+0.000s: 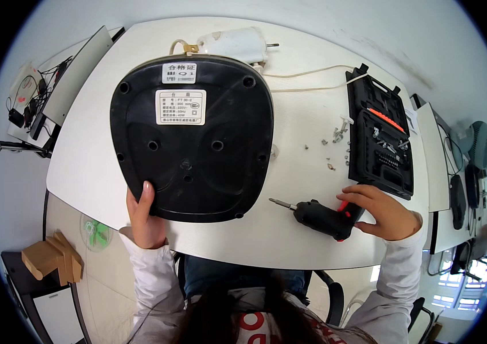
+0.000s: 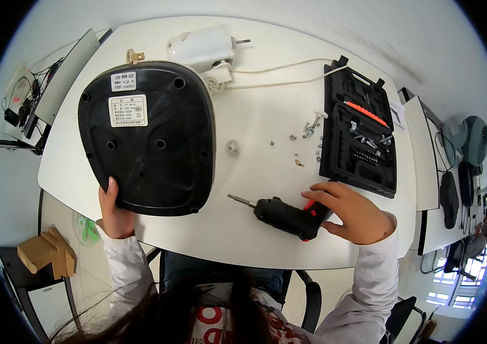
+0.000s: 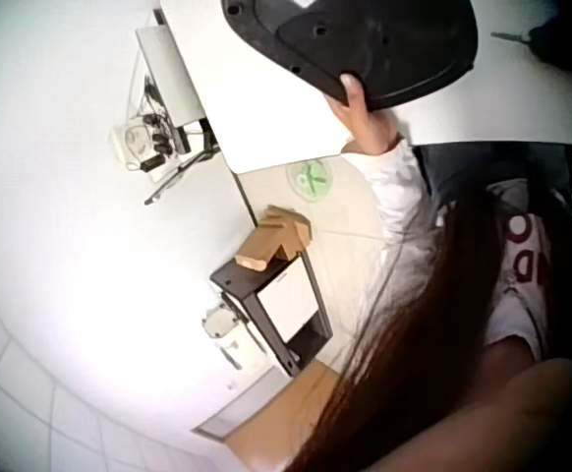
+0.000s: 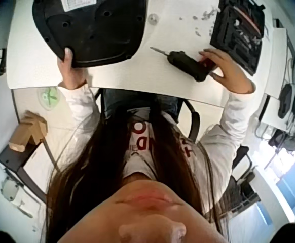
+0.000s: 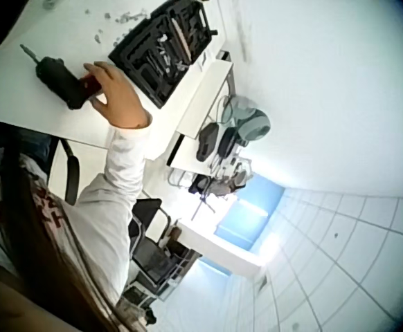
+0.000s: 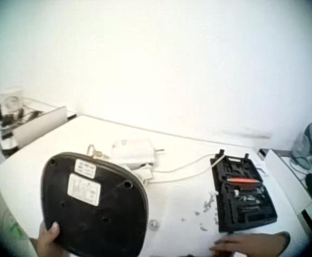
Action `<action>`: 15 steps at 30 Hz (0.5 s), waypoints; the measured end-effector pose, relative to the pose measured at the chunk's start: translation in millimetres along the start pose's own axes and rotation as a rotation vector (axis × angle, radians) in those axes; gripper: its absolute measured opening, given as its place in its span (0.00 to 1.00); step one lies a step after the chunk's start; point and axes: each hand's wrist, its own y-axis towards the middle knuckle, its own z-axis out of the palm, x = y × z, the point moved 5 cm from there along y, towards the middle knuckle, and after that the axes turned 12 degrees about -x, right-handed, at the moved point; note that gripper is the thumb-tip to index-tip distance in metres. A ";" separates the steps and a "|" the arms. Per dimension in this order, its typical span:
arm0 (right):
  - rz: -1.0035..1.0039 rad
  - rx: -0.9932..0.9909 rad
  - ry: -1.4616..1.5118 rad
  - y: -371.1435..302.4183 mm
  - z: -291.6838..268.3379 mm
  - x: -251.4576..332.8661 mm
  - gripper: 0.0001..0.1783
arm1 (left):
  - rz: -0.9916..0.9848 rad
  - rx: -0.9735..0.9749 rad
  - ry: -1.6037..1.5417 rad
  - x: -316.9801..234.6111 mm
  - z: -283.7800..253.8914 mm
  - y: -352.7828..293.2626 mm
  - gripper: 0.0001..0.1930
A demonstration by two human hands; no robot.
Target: The person uses a cordless electric screwdriver to fasten screws into the underside of a black appliance base. They repeatedly pick up screws from the table, align them with holes, and drive them in, occasionally repositioning the base.
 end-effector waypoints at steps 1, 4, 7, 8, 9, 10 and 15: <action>-0.004 -0.014 0.000 2.5 -1.1 -3.7 0.33 | 0.001 0.000 0.001 0.0 0.1 -0.7 0.24; 0.027 -0.171 0.041 25.8 -8.3 -2.7 0.26 | 0.001 -0.017 0.019 1.0 -0.5 -1.4 0.24; 0.078 -0.323 -0.002 61.9 1.7 -9.7 0.20 | -0.001 -0.028 0.043 0.7 0.6 -1.3 0.25; 0.063 -0.384 -0.054 73.1 7.1 -11.6 0.17 | -0.002 -0.024 0.051 0.9 2.2 -1.4 0.26; 0.084 -0.427 -0.027 85.5 12.4 -14.1 0.15 | 0.000 -0.024 0.060 0.4 2.4 -1.4 0.26; 0.090 -0.441 -0.057 94.5 17.2 -17.3 0.14 | 0.006 -0.023 0.072 -0.5 2.3 -1.3 0.26; 0.126 -0.471 -0.150 118.5 30.6 -25.0 0.07 | 0.031 0.003 0.123 -0.1 1.8 -1.4 0.27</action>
